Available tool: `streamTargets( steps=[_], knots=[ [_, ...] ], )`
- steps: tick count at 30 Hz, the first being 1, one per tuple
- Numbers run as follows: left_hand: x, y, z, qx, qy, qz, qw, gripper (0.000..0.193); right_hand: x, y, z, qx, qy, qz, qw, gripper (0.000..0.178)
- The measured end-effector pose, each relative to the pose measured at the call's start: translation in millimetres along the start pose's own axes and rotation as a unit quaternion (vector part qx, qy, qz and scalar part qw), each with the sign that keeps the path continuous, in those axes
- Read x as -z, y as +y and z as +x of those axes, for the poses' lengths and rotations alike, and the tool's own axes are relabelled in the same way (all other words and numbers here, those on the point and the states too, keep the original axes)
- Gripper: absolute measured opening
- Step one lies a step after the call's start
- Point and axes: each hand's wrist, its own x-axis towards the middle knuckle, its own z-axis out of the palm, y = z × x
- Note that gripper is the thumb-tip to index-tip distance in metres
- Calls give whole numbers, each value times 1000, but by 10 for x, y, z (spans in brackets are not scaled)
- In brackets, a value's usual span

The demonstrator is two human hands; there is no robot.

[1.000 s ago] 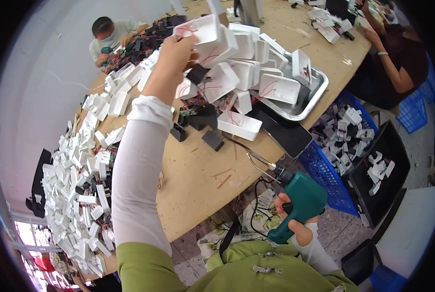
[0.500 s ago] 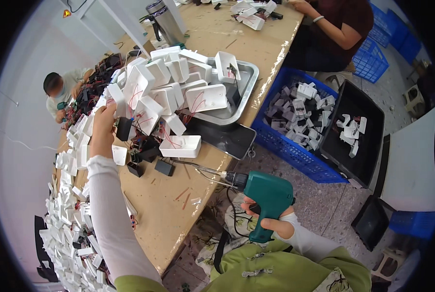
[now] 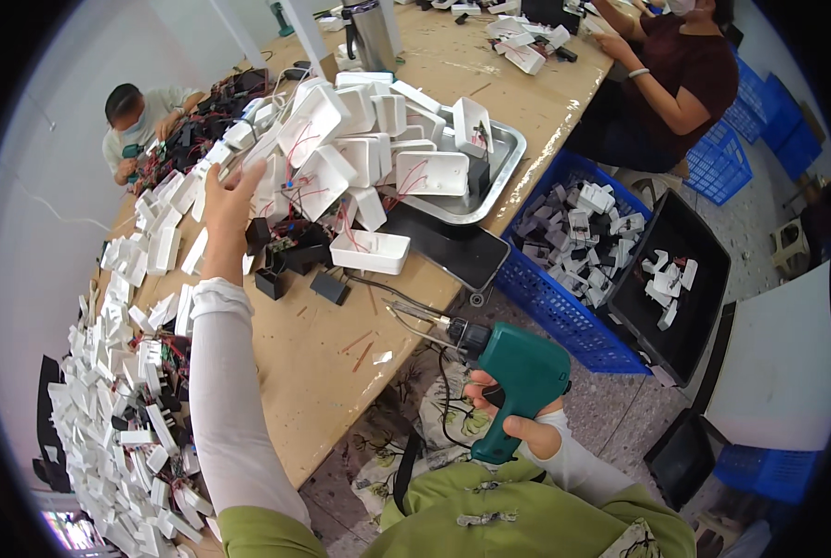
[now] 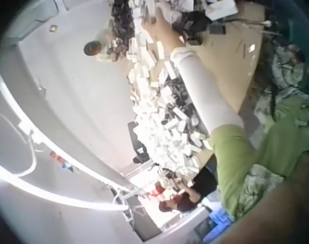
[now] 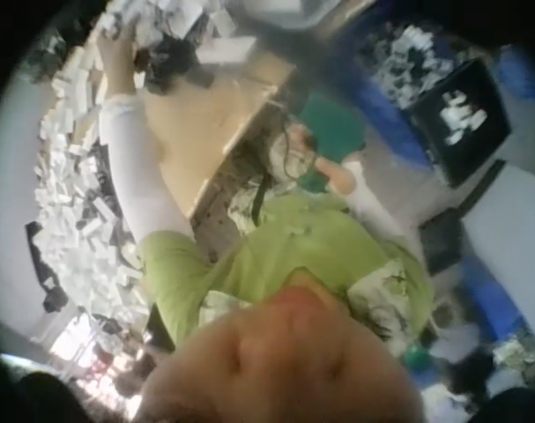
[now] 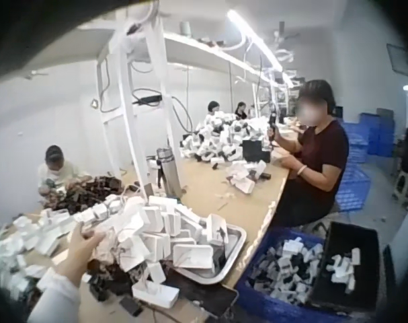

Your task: Soldering electronic wires and components into a white plastic housing using a handheld soldering gun.

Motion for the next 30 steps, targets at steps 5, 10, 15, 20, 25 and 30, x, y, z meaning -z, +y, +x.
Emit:
streamTargets(
  steps=[5,10,15,20,25,30],
  knots=[
    [54,49,-170,-36,-36,104,993,86,-50,4,-33,8,-4,-1,1000,63],
    [262,-19,-150,-71,-63,145,985,78,-124,4,-10,2,-18,-18,1000,62],
    [1172,-217,-66,-96,-4,309,946,58,-208,23,68,-31,-31,-23,999,66],
    [1634,-166,-146,-119,-91,472,868,20,-88,99,146,-5,-70,-31,997,68],
    [1465,-351,-401,-142,-96,452,875,28,-70,172,270,-21,-70,-41,996,70],
    [1129,-520,-181,-149,-1,567,811,24,-113,216,332,-16,-81,-38,996,72]
  ],
)
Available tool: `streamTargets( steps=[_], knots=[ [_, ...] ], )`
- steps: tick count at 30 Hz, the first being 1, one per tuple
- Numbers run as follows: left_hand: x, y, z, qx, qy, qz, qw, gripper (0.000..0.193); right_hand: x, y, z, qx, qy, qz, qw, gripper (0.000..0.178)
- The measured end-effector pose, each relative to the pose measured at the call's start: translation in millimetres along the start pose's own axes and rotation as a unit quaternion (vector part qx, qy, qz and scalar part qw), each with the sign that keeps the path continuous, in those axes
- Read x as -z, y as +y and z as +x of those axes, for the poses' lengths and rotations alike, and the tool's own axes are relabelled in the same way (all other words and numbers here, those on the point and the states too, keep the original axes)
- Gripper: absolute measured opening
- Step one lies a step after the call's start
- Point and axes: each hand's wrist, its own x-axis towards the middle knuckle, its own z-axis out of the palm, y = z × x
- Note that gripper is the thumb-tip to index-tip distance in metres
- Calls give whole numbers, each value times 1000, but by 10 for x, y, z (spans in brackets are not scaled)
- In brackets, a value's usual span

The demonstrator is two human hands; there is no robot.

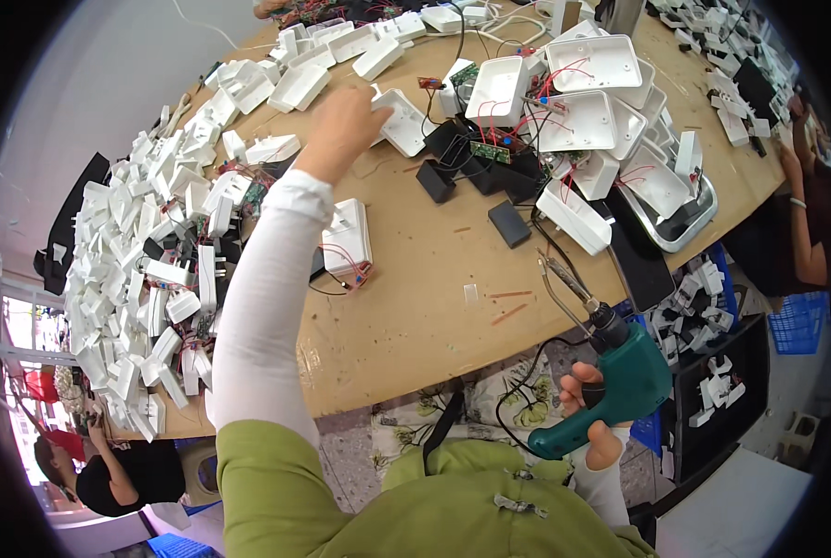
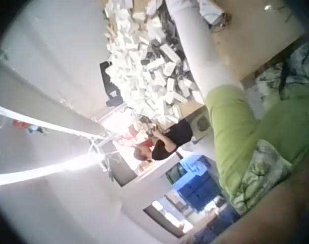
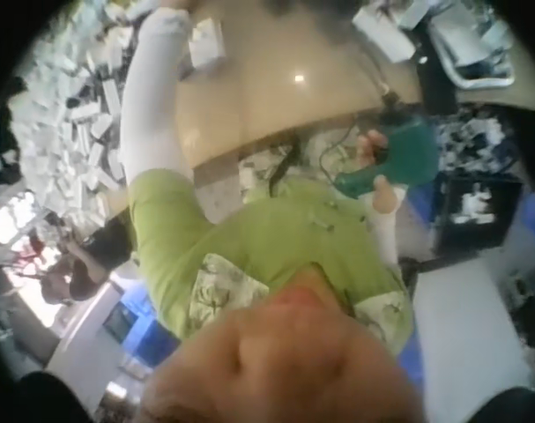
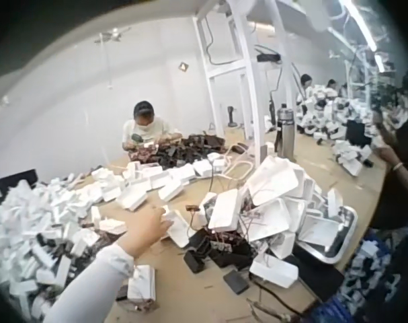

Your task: Soldering electronic wires and components into a white plastic housing using a handheld soldering gun.

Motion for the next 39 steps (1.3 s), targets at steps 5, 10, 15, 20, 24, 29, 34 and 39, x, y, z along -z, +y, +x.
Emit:
streamTargets(
  steps=[5,10,15,20,24,29,34,39],
  knots=[
    [-10,24,130,8,25,65,998,19,-55,-9,-2,4,27,-4,1000,72],
    [337,-125,2,-54,155,18,986,17,-24,15,-13,7,15,6,1000,70],
    [862,-24,-342,-36,121,-81,989,19,-65,-7,-42,-2,7,20,1000,68],
    [1068,340,-915,-12,98,-173,980,27,-71,8,-83,5,13,-1,1000,70],
    [1023,713,-1532,65,49,-186,979,43,-58,33,-100,18,17,-16,1000,72],
    [504,929,-2252,73,96,-120,985,45,-44,87,-107,10,-3,13,1000,71],
    [586,991,-2406,129,69,-86,985,38,-86,102,-130,4,-23,-12,1000,70],
    [555,922,-2473,104,90,-105,985,37,-138,137,-153,-5,-12,-23,1000,72]
  ],
)
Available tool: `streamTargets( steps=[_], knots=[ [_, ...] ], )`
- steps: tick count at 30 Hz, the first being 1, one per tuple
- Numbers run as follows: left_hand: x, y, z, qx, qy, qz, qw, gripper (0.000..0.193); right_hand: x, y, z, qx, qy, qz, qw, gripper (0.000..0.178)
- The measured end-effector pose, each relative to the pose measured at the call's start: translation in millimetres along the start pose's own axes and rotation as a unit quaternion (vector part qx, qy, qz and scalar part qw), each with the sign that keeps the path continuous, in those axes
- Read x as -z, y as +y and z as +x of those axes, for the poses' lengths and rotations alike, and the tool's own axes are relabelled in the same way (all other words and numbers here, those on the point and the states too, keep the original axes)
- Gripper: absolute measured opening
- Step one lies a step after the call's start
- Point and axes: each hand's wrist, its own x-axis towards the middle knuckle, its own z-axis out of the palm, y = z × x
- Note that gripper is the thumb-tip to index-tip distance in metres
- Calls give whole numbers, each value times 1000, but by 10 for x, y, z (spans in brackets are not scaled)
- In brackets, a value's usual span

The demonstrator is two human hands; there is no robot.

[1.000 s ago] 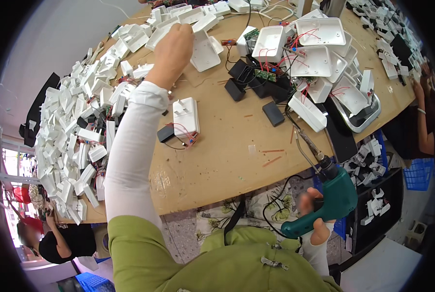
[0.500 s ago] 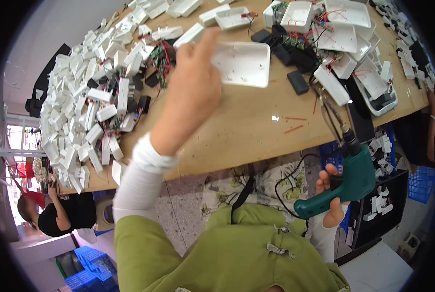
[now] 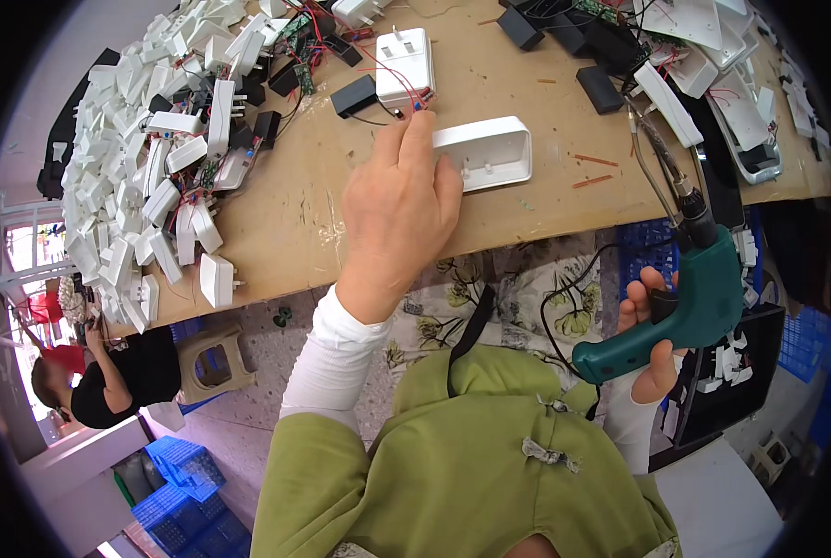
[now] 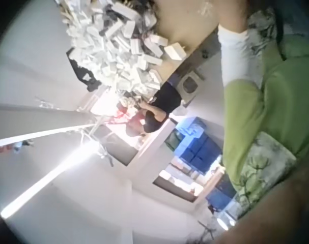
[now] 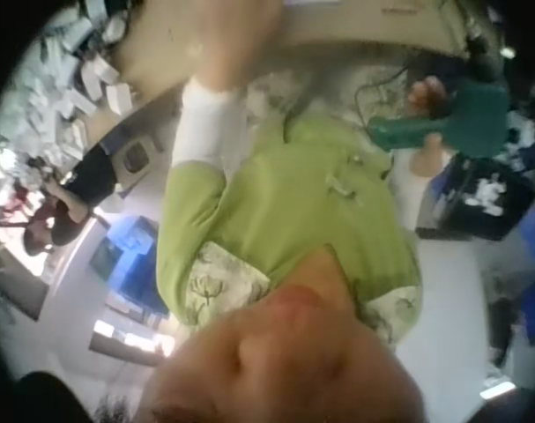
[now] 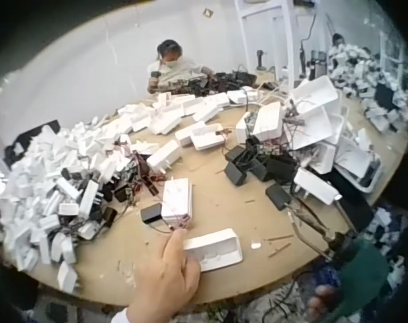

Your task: Soldering electronic wires and components into a white plastic housing using a handheld soldering gun.

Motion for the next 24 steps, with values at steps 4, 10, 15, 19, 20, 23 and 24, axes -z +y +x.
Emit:
streamTargets(
  steps=[4,10,15,19,20,23,24],
  knots=[
    [54,-29,-10,-7,-7,-30,1000,37,-21,1,6,-11,-9,-8,1000,73],
    [265,-256,171,134,3,-159,978,28,3,15,28,-14,-31,10,999,73],
    [160,-446,622,97,-12,-72,993,36,9,33,51,-21,-34,11,999,74],
    [-57,-461,799,85,-93,51,991,43,-37,22,56,-22,-27,3,999,75],
    [-79,-463,820,84,-92,39,992,39,-40,21,55,-23,-27,2,999,75],
    [-166,-571,801,87,-92,-34,991,29,-45,17,58,-24,-26,4,999,75],
    [-159,-609,770,87,-93,-34,991,29,-44,16,60,-24,-26,7,999,75]
  ],
)
